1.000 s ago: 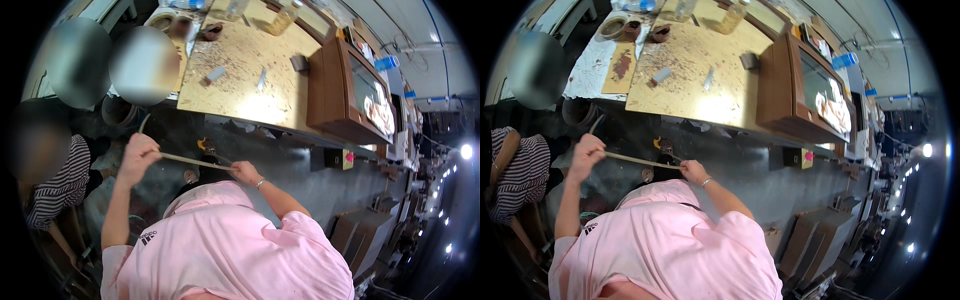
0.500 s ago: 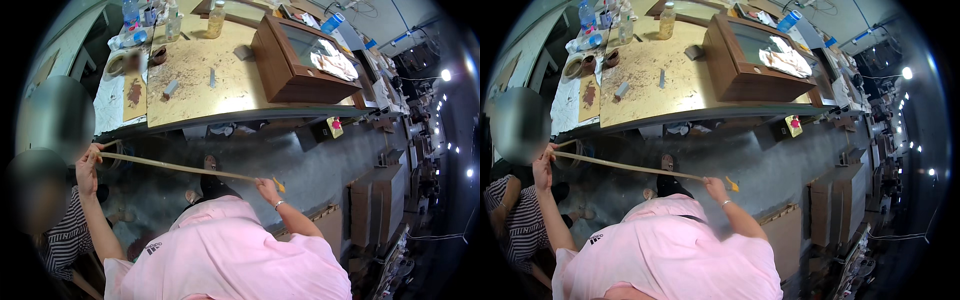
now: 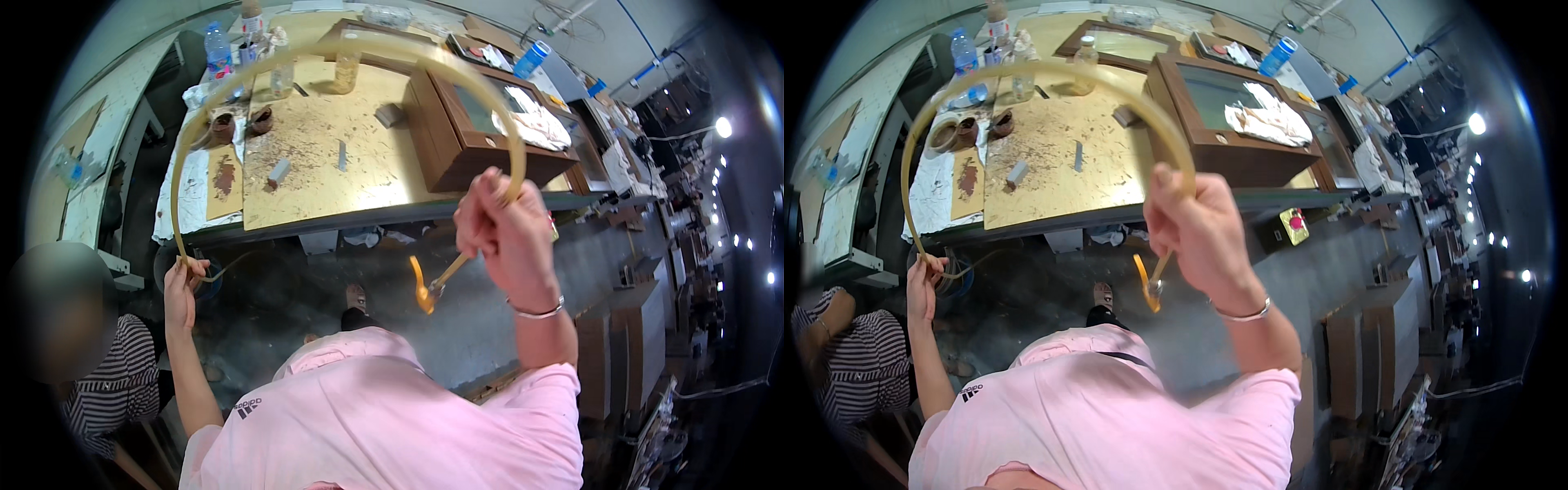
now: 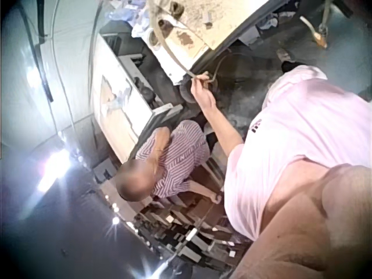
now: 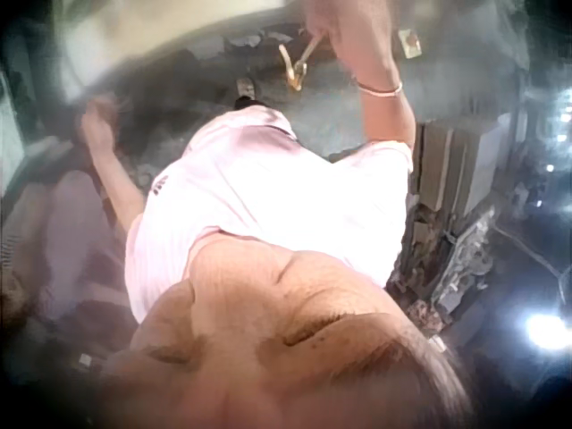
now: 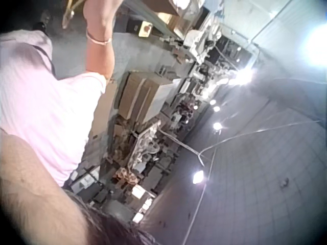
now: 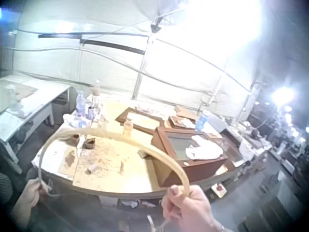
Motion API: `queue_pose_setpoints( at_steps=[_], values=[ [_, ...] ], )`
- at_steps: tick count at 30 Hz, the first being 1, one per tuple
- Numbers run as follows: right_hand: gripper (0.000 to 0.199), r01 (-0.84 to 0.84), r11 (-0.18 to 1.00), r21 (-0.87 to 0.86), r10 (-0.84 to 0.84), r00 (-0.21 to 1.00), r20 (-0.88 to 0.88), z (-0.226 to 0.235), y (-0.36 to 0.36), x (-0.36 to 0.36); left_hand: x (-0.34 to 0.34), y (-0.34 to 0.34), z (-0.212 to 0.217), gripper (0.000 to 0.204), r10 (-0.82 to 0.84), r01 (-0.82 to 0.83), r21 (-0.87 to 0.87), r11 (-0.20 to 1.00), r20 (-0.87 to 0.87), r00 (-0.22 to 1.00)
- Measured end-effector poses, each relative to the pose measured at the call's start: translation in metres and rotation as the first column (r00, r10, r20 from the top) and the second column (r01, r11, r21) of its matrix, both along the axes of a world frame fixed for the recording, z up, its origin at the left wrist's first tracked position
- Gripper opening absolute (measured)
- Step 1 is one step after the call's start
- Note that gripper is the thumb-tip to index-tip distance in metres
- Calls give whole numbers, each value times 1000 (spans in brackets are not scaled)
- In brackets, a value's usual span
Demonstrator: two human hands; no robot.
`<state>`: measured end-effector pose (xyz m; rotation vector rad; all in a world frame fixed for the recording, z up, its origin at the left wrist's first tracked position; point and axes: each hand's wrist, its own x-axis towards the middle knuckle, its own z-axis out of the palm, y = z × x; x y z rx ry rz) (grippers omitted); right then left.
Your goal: The person handles a thin flexible strip and crouches to the floor to work near a machine. They then place a glass window frame on a workbench, wipe it with a cloth, apply liquid from a bottle, and rub the frame edges with a small block.
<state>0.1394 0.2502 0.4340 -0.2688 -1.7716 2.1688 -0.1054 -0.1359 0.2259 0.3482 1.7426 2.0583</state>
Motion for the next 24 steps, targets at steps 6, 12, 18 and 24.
queue_pose_setpoints(
  at_steps=[6,12,18,24],
  values=[
    [43,194,891,410,-113,970,-214,71,24,-92,11,6,8,35,55,-52,62,997,-54,997],
    [38,267,800,538,-80,935,-345,69,106,-206,41,24,6,40,142,-144,-44,989,-46,989],
    [31,256,726,638,37,912,-408,34,164,-315,68,53,-17,35,127,-128,-160,979,-17,992],
    [31,505,520,689,-68,828,-556,19,196,-380,98,106,-55,31,6,5,-221,975,49,999]
  ],
)
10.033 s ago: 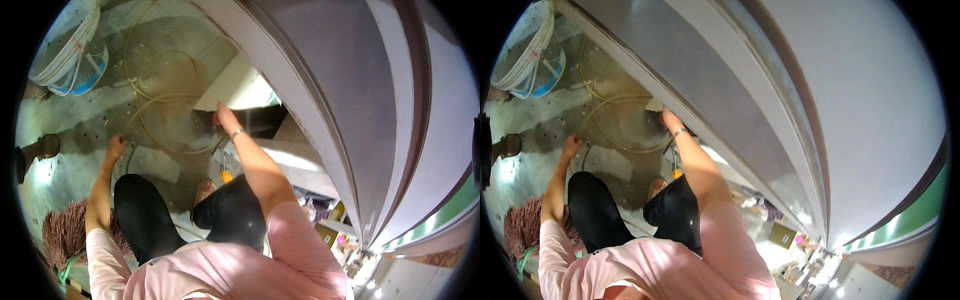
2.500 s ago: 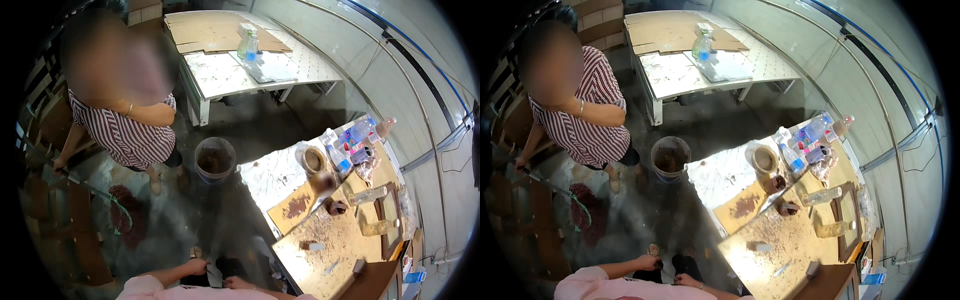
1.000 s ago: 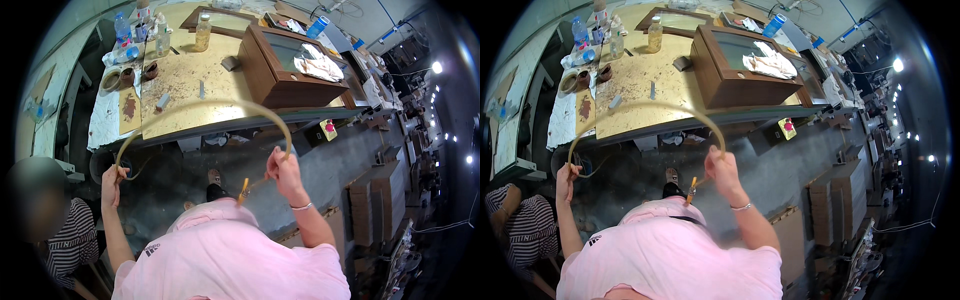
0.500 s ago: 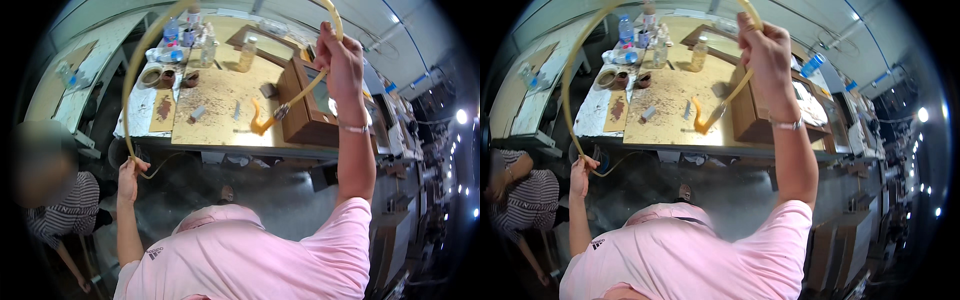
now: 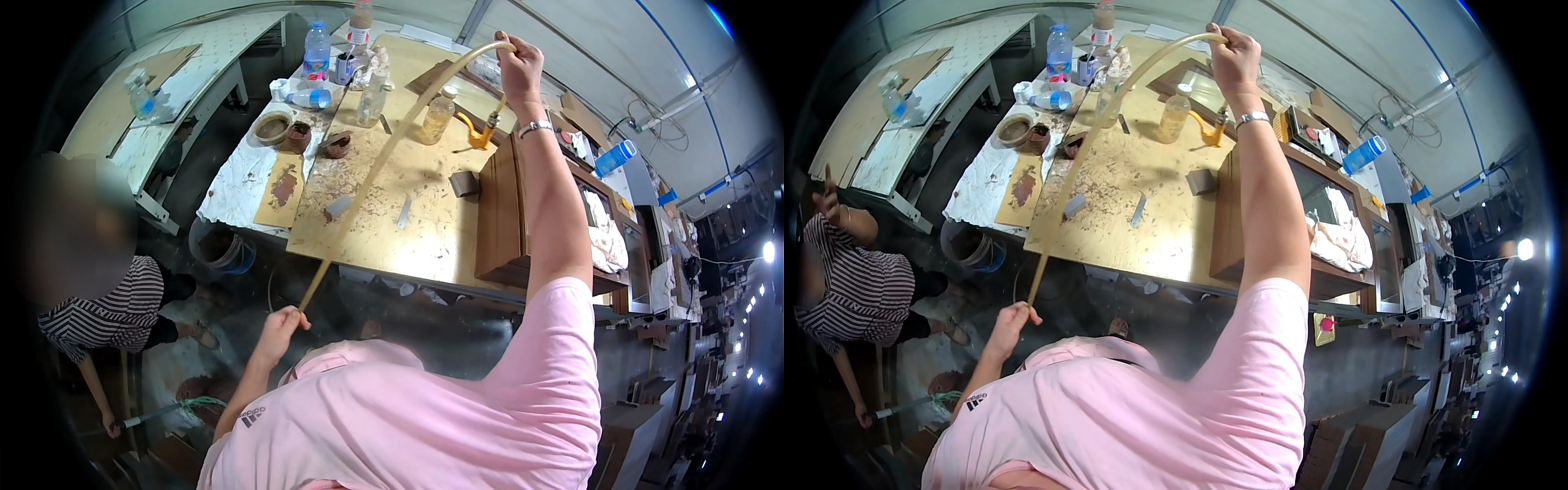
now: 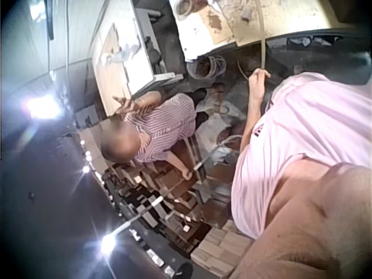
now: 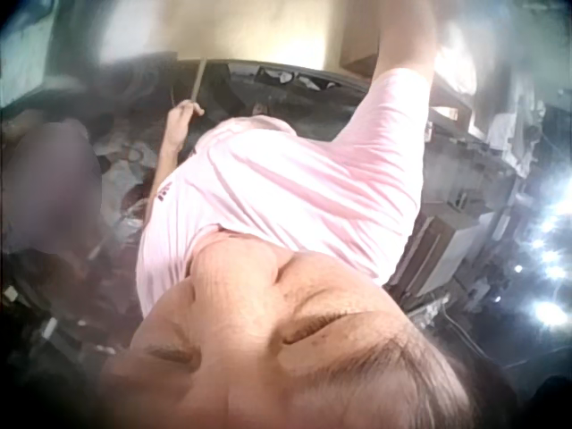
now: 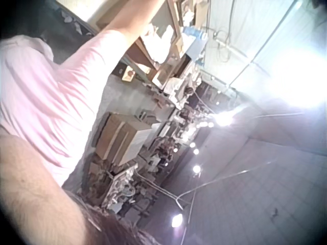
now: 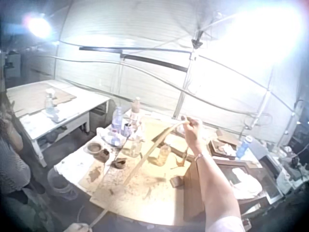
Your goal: The person handles a thin flexible strip and crouches to the floor to work near a machine. They then place a glass window frame on a workbench, wipe it with a cloth, apply liquid from a bottle, and rub the frame edges with a small block.
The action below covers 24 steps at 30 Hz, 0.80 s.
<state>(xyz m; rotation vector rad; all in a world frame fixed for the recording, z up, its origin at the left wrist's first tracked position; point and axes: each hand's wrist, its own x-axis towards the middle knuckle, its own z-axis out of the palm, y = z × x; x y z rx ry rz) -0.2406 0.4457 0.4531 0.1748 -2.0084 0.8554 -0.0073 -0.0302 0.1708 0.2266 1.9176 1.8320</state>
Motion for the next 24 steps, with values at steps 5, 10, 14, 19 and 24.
queue_pose_setpoints(
  at_steps=[5,10,14,19,24],
  values=[
    [33,130,990,51,-124,986,-108,-7,23,-22,6,33,-6,31,-40,40,-3,999,49,998],
    [37,162,984,77,-158,986,-53,-16,29,-39,5,49,-9,31,-60,61,-57,996,19,998],
    [37,167,978,125,-156,983,-92,-14,37,-49,5,57,-6,31,-45,48,-93,995,33,998],
    [35,164,966,200,-122,971,-207,-8,42,-50,6,59,-10,30,15,-10,-89,996,54,998],
    [30,96,992,86,-83,987,-140,-54,34,-24,15,51,-28,27,-21,-4,-234,972,-102,995]
  ],
)
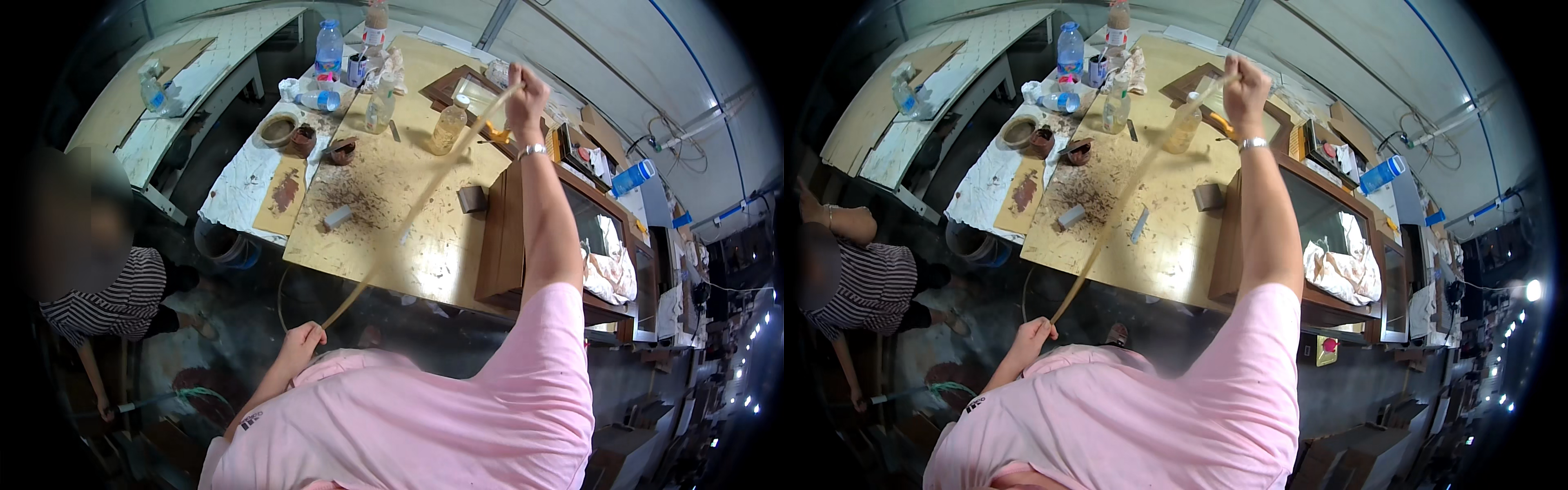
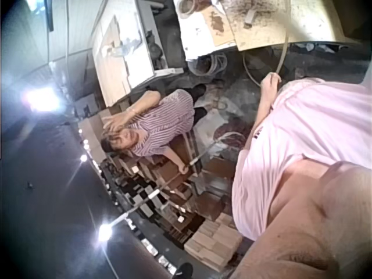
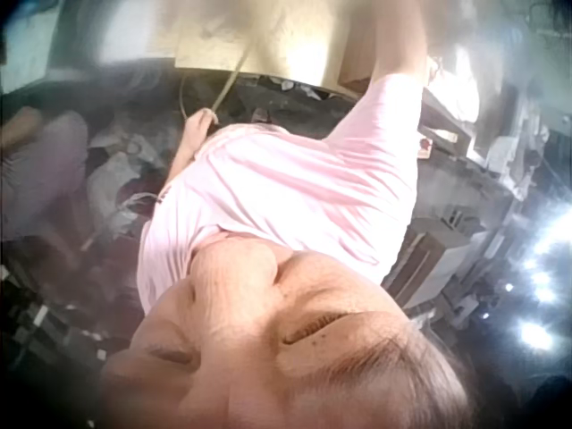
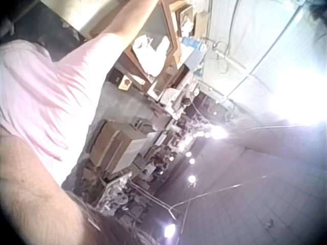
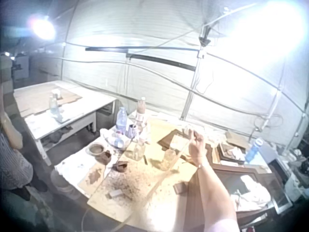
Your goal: The person handles a thin flexible strip and crouches to the floor to work near a machine. They then place a glass window frame on a workbench, wipe it with a cloth, apply liquid from a bottle, and rub the frame edges with a small block.
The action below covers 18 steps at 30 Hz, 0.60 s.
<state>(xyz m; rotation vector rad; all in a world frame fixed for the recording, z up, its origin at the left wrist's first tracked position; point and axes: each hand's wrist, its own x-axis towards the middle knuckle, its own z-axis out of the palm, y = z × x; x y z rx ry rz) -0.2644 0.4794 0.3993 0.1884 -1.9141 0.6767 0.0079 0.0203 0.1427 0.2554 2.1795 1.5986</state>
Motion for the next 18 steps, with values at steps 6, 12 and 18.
queue_pose_setpoints(
  at_steps=[6,12,18],
  values=[
    [20,-160,986,49,128,911,393,-95,-21,74,12,-19,-17,25,-61,84,-254,964,97,993],
    [12,-256,935,247,4,702,712,-170,-69,127,18,-52,-35,31,-150,227,-374,899,224,963],
    [19,-186,947,262,-56,707,705,-219,-34,167,0,-56,-75,41,-326,406,-465,787,246,913]
  ],
)
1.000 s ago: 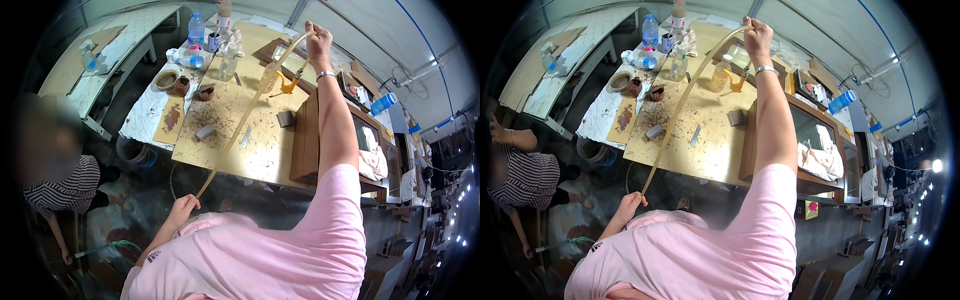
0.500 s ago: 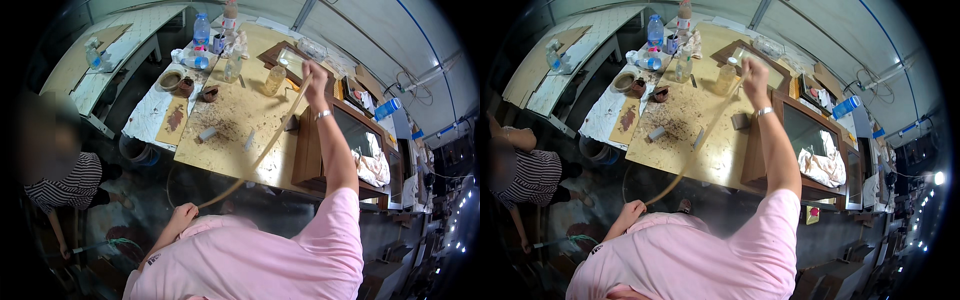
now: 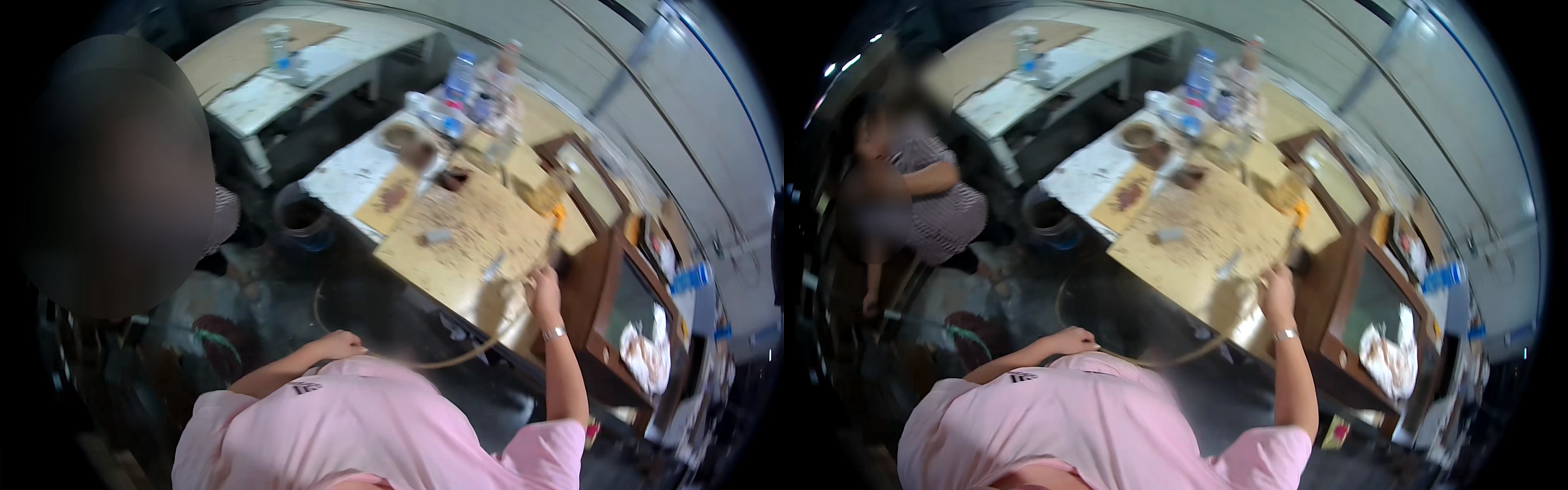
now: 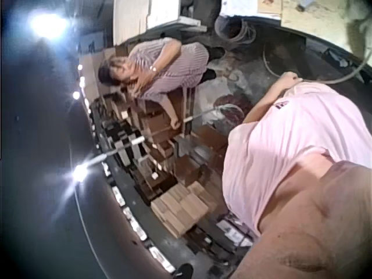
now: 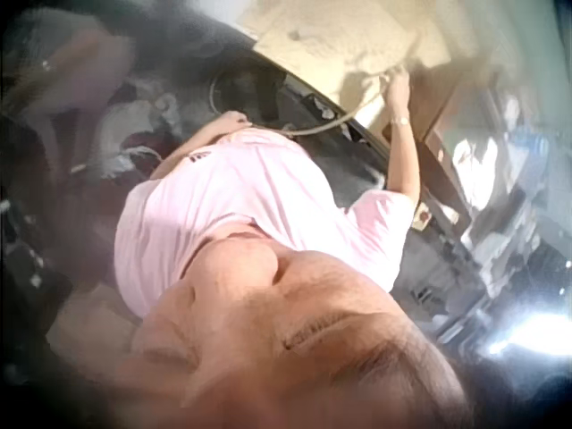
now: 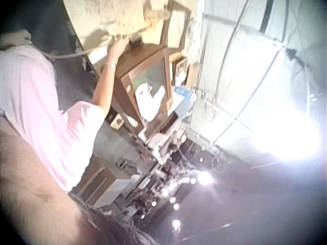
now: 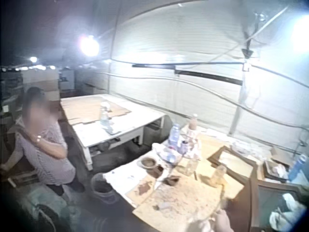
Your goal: The person handles a thin flexible strip and crouches to the floor to work near a machine. They then place a glass window frame on a workbench, wipe it with a cloth, apply liquid from a bottle, and rub the frame edges with a small block.
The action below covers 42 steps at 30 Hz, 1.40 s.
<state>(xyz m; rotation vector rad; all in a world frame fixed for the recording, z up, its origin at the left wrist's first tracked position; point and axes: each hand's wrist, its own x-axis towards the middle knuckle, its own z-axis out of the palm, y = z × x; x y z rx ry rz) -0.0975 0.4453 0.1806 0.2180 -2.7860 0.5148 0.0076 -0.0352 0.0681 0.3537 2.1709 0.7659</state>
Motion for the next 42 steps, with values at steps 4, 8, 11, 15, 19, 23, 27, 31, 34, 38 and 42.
queue_pose_setpoints(
  at_steps=[4,8,11,15,19,23,27,31,34,38,42],
  values=[
    [24,26,976,216,-47,995,92,8,-14,22,8,-18,-9,43,7,-1,-166,986,38,999],
    [19,26,963,269,-82,977,196,-14,-20,37,20,-31,-45,39,36,-30,-198,980,26,999],
    [24,46,957,288,-101,979,179,-29,-18,45,21,-36,-56,36,98,-92,-167,982,29,995],
    [29,91,956,279,-119,989,87,-41,-26,46,27,-49,-73,32,147,-138,-130,982,60,987],
    [36,120,959,256,-157,979,129,-35,-44,51,37,-63,-82,31,96,-95,-198,975,-5,995],
    [41,118,962,248,-159,976,150,-32,-56,57,47,-78,-87,32,107,-103,-201,974,10,994],
    [39,126,961,244,-175,966,189,-33,-60,64,59,-84,-84,32,154,-143,-233,962,26,988],
    [38,147,964,222,-176,977,117,-41,-59,71,64,-85,-71,33,209,-187,-248,951,67,976],
    [35,198,958,207,-221,971,95,-45,-63,75,65,-86,-66,32,214,-189,-258,947,72,974],
    [34,248,959,134,-268,950,159,-39,-77,85,62,-86,-66,31,230,-212,-278,937,36,972],
    [33,273,957,96,-287,940,186,-34,-79,94,53,-91,-87,30,200,-194,-228,954,3,980]
  ],
)
